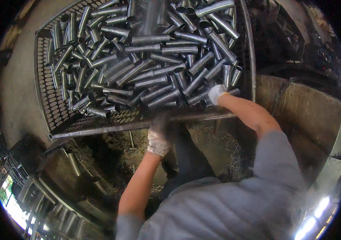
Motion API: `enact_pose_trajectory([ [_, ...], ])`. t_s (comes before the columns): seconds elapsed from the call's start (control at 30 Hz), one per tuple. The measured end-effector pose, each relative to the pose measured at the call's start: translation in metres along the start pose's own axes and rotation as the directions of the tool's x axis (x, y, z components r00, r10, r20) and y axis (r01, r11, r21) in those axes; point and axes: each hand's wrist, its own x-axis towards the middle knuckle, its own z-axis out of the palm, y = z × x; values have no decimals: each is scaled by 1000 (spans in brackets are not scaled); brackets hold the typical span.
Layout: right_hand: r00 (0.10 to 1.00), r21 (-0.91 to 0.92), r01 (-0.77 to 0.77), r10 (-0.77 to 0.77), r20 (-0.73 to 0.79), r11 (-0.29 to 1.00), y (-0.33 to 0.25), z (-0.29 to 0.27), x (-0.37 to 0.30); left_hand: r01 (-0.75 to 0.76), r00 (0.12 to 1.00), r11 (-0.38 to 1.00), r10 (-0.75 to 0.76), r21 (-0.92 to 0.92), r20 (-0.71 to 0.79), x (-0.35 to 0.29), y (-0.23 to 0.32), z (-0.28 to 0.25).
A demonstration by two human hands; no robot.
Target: The person repeatedly loads cylindrical metal blanks into a lathe chuck, operates the machine controls, and removes finished parts, placing them into a wire basket. The cycle of loading, machining, and unloading is repeated continuously.
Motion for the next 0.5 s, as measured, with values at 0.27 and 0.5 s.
enact_pose_trajectory([
  [0.27, 837, 865, 484, -220, -501, -131, 66, -48, -143, -392, 920, 907, 382, 155, 90, 112, 36, 7],
  [0.5, 938, -205, 323, -342, -63, 924, -42, 31, 62, 420, 903, 889, -390, -183, 180, -4, 7, -125],
])
